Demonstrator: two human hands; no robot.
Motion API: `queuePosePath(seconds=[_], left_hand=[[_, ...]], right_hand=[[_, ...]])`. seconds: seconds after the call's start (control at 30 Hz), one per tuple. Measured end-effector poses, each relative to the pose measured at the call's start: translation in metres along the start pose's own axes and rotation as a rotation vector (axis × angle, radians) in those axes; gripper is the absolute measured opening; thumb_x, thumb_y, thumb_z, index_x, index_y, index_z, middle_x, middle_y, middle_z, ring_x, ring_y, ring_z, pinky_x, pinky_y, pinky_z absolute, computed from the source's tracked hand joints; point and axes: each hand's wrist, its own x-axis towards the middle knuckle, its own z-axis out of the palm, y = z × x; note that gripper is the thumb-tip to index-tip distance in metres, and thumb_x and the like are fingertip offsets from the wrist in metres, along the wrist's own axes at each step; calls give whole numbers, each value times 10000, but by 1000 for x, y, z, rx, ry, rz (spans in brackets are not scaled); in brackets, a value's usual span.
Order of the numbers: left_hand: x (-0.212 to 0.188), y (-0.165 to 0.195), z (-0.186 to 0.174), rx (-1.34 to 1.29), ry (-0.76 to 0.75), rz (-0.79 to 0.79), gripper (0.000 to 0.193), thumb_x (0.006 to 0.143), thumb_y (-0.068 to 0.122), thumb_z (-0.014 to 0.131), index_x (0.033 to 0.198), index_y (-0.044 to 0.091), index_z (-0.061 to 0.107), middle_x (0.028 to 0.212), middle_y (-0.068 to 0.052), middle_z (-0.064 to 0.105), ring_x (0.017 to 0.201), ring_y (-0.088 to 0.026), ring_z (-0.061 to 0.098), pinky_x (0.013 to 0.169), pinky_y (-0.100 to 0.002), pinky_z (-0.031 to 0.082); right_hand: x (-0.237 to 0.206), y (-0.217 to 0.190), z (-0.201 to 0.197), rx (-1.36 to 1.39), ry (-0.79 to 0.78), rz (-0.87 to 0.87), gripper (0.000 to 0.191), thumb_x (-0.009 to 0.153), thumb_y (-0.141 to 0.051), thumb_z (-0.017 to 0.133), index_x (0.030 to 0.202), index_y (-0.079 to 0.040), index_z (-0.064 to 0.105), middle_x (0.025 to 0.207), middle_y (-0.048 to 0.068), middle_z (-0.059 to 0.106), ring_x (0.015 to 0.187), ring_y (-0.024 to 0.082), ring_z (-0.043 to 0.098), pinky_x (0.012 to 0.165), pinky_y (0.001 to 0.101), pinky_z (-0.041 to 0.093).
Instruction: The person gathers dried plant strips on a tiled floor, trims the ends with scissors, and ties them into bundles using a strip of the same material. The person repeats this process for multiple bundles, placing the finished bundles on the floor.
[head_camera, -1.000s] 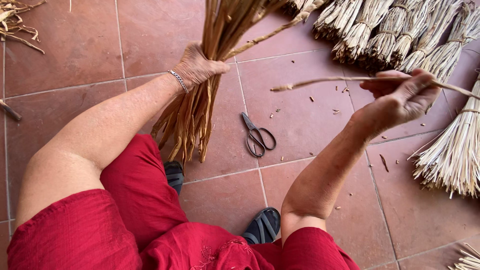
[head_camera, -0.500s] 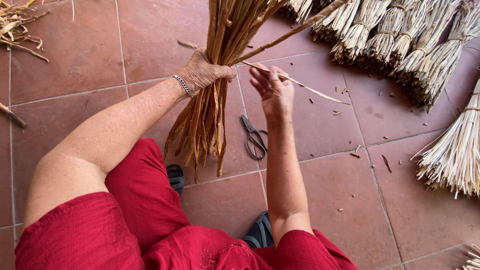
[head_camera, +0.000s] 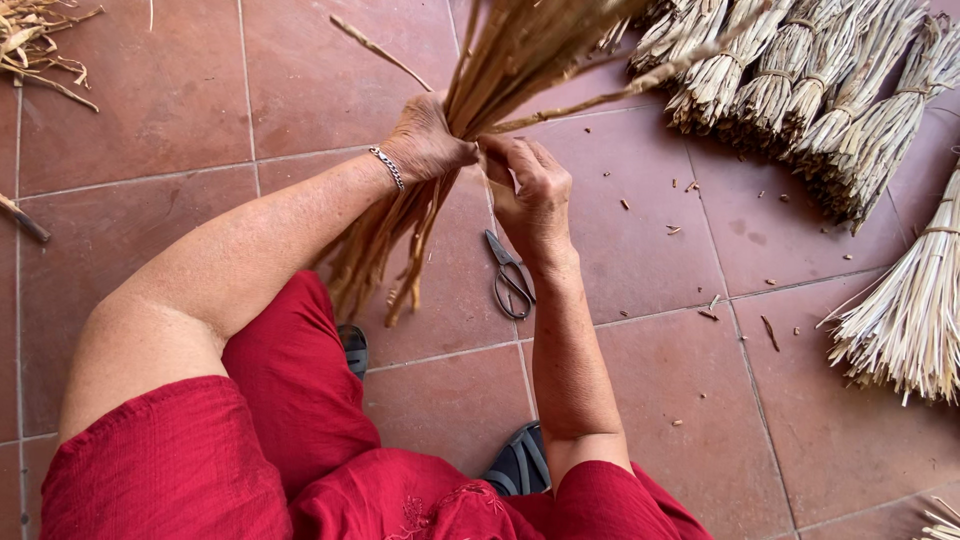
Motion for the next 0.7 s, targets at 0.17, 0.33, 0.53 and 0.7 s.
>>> queuePosePath(seconds=[0.17, 0.33, 0.53, 0.7], left_hand=[[2, 13, 16, 135, -84, 18, 353, 794, 248, 836, 1062, 94, 666, 903, -114, 718, 881, -242, 726, 785, -387, 595], [0, 26, 15, 331, -162, -63, 307, 854, 183, 731, 1136, 86, 660, 996, -161, 705, 973, -337, 709, 832, -432, 589], [-10, 38, -12, -49, -262, -35, 596, 778, 280, 648, 1305, 29, 525, 1013, -153, 680, 967, -271, 686, 895, -388, 563], [-6, 38, -14, -468, -378, -202, 697, 948, 623, 397, 1302, 60, 603, 1062, -98, 658, 1029, -171, 625, 890, -341, 536]], right_hand=[[11, -13, -3, -157, -12, -126, 126, 897, -79, 827, 995, -71, 748, 890, 67, 716, 821, 220, 698, 732, 356, 558], [8, -11, 0, -116, 85, -91, 117, 908, -66, 815, 991, -101, 741, 878, 14, 720, 744, 147, 682, 667, 305, 549], [8, 0, -4, 19, 116, 89, 124, 901, -52, 830, 947, -73, 717, 847, 22, 711, 676, 101, 649, 613, 270, 526], [7, 6, -1, -45, 170, 24, 135, 901, -36, 822, 945, -64, 698, 845, 27, 693, 728, 112, 661, 649, 271, 552]])
